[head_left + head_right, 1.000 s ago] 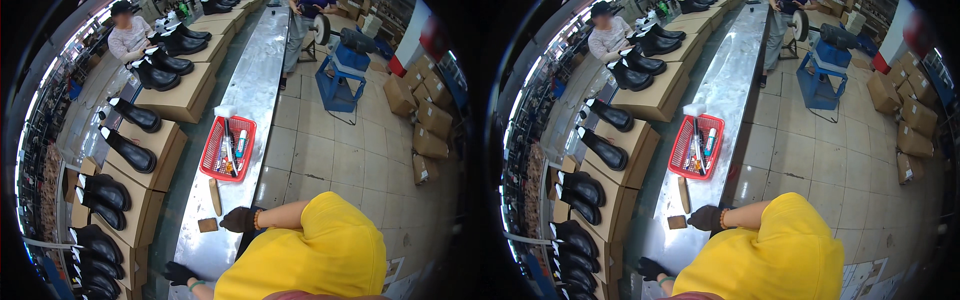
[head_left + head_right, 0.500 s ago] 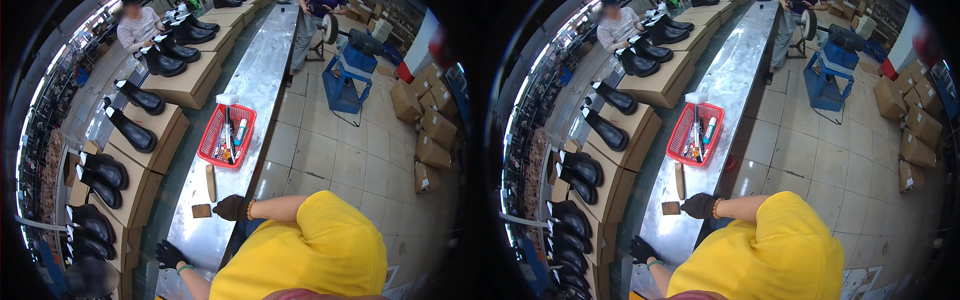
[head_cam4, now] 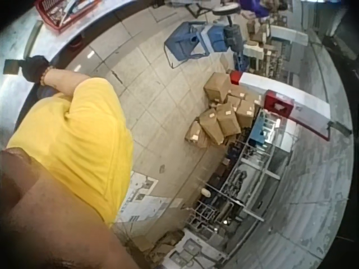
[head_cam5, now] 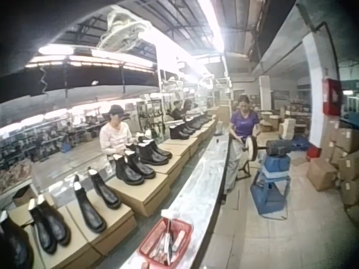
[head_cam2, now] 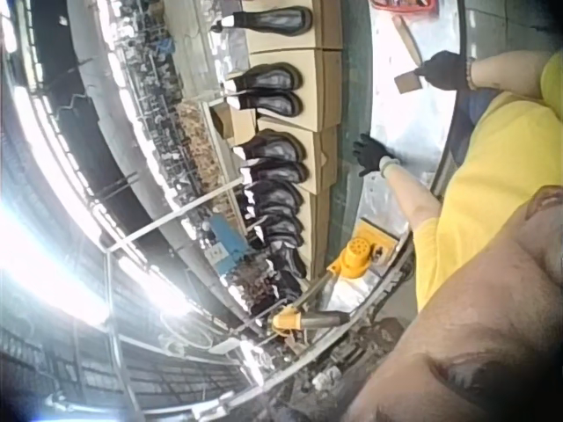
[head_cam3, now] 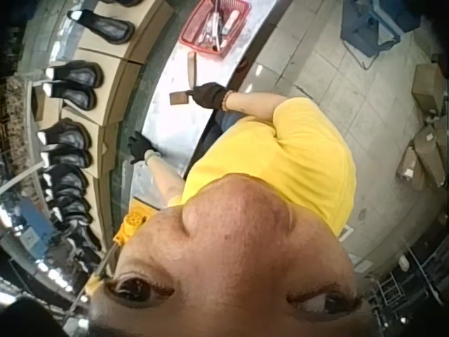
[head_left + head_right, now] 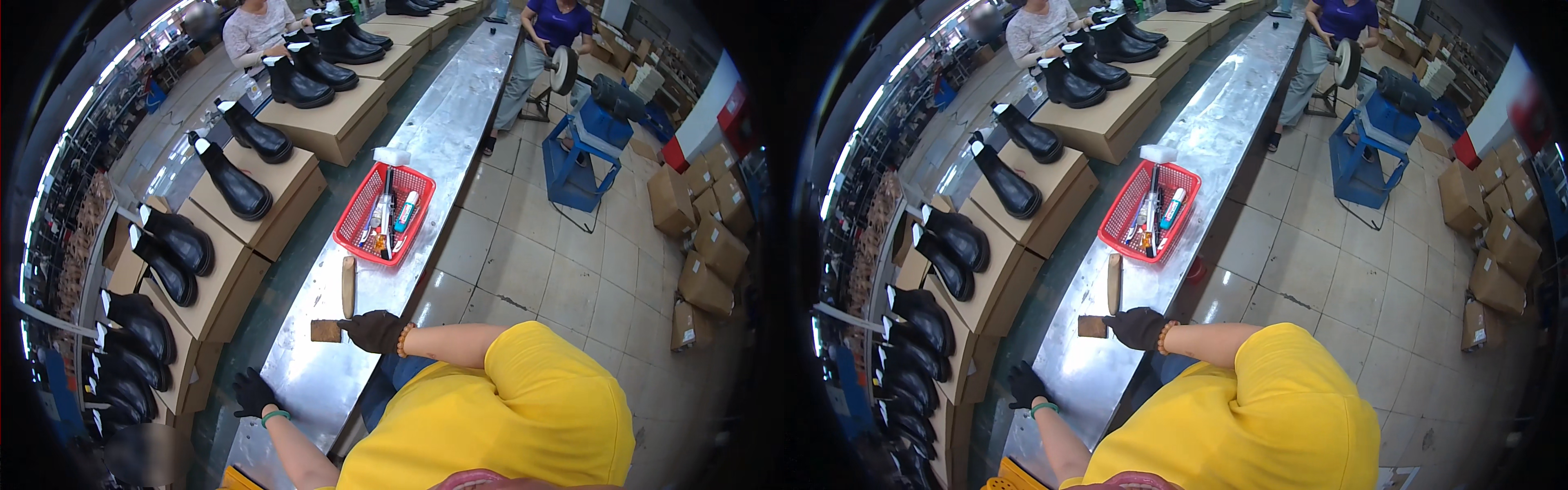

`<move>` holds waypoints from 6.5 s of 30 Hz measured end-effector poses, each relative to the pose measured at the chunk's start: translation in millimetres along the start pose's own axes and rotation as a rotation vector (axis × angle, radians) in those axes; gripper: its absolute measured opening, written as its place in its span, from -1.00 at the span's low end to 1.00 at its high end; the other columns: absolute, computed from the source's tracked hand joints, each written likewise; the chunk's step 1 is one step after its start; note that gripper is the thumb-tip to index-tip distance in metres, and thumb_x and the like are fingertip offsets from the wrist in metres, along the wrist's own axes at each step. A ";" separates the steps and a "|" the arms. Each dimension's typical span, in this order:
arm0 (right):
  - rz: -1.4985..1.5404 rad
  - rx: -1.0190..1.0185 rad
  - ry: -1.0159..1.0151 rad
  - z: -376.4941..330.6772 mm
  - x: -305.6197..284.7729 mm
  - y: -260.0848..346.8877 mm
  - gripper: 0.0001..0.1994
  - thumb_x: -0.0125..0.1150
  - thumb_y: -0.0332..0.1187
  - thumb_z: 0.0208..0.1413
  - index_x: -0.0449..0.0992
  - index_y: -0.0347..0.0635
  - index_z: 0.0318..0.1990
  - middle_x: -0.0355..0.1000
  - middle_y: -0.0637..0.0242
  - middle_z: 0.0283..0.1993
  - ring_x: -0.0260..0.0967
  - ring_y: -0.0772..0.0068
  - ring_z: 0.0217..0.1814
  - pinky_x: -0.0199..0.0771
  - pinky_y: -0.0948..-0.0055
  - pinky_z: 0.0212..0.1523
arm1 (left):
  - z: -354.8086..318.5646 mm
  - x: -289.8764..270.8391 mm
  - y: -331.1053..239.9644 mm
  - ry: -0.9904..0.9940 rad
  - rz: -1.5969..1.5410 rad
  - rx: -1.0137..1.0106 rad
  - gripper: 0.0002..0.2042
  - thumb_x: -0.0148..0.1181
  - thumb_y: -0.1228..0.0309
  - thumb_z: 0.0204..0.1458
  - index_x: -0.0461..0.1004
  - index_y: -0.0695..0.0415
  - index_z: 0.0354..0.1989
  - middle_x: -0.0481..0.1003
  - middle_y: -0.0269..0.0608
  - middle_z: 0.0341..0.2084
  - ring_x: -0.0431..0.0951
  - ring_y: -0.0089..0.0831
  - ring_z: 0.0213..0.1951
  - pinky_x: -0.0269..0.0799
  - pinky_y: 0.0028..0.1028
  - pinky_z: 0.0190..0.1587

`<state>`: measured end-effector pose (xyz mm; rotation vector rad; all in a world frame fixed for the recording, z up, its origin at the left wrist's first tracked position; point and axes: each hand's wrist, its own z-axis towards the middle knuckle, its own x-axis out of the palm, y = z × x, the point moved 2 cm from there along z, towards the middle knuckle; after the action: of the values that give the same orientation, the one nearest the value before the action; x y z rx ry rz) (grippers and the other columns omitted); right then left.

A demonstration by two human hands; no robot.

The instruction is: The person polishes black leather boots using a wooden block and a sponge. They pick up a boot from a cardboard box, rub the surface with the block, and then use the sponge to buff the leather. The person handles the boots one at a time, placing them back on the boxes after finishing.

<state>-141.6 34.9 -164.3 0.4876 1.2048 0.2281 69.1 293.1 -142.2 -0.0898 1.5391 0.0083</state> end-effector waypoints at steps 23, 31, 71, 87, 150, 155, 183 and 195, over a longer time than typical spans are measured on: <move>-0.150 0.062 0.209 8.1 -6.6 22.7 -0.50 -0.06 -0.37 0.07 0.25 0.04 0.23 0.41 0.17 -0.32 0.46 0.11 -0.42 0.45 0.10 -0.41 | -2.4 -2.1 14.8 0.018 -0.069 0.020 -0.50 -0.20 0.02 0.14 0.32 -0.02 0.17 0.24 -0.29 0.23 0.30 -0.24 0.19 -0.36 0.29 0.23; -0.137 0.066 0.107 5.5 -2.2 23.3 -0.51 -0.03 -0.38 0.04 0.27 -0.01 0.20 0.42 0.18 -0.38 0.45 0.12 -0.46 0.42 0.11 -0.46 | -4.5 -9.0 14.4 0.056 -0.059 0.002 -0.51 -0.21 0.01 0.14 0.34 -0.04 0.15 0.25 -0.27 0.21 0.28 -0.21 0.19 -0.30 0.31 0.21; 0.038 0.065 -0.044 -1.3 -2.6 19.0 -0.65 -0.02 -0.36 0.05 0.40 -0.03 0.04 0.48 0.17 -0.38 0.44 0.10 -0.45 0.43 0.12 -0.43 | -14.3 -11.9 20.1 -0.015 -0.053 -0.010 -0.57 -0.25 0.03 0.17 0.43 -0.04 0.04 0.38 -0.16 0.05 0.42 -0.13 0.04 -0.18 0.38 0.11; 0.020 0.050 -0.065 -2.6 -3.8 23.5 -0.70 -0.01 -0.35 0.06 0.44 -0.02 -0.02 0.48 0.21 -0.42 0.46 0.15 -0.46 0.44 0.14 -0.43 | -15.2 -8.7 29.4 -0.094 -0.136 0.014 -0.65 -0.18 0.10 0.14 0.50 0.01 -0.21 0.45 -0.16 -0.07 0.47 -0.06 -0.05 -0.19 0.37 0.10; 0.031 0.069 -0.001 -8.3 -11.0 44.2 -0.73 -0.02 -0.34 0.08 0.45 -0.02 -0.05 0.49 0.21 -0.37 0.47 0.14 -0.40 0.44 0.15 -0.39 | -50.6 15.0 140.5 -0.765 -0.677 -0.625 -0.23 0.08 0.14 0.12 -0.25 0.12 0.36 0.35 0.29 -0.03 0.44 0.16 -0.07 0.43 -0.04 -0.12; 0.020 0.048 -0.011 -9.3 -12.1 47.0 -0.75 0.00 -0.35 0.07 0.45 -0.03 -0.08 0.48 0.24 -0.37 0.47 0.17 -0.40 0.44 0.17 -0.39 | -42.6 13.1 138.0 -0.442 -0.350 -0.183 -0.57 -0.02 0.12 0.13 0.46 0.20 0.00 0.50 0.07 -0.27 0.50 0.02 -0.20 0.41 -0.18 -0.10; 0.046 0.040 -0.041 -10.6 -8.5 58.3 -0.76 0.00 -0.36 0.06 0.48 -0.04 -0.11 0.49 0.19 -0.40 0.47 0.13 -0.41 0.45 0.15 -0.37 | -36.2 34.0 151.4 -0.282 0.055 -0.202 -0.51 -0.18 -0.05 0.16 0.39 -0.05 0.13 0.34 -0.18 0.15 0.33 -0.25 0.14 0.19 -0.11 0.08; 0.024 0.032 -0.026 -11.1 -3.7 60.7 -0.74 -0.01 -0.38 0.05 0.49 -0.08 -0.10 0.49 0.21 -0.42 0.47 0.18 -0.42 0.45 0.17 -0.41 | -33.4 37.9 159.6 -0.309 0.040 -0.175 -0.50 -0.15 -0.04 0.15 0.40 0.00 0.11 0.38 -0.16 0.11 0.36 -0.25 0.12 0.19 -0.16 0.08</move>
<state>-148.0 89.1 -135.3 0.5321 1.1795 0.2230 27.1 448.1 -189.4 -0.1886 1.2290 0.1811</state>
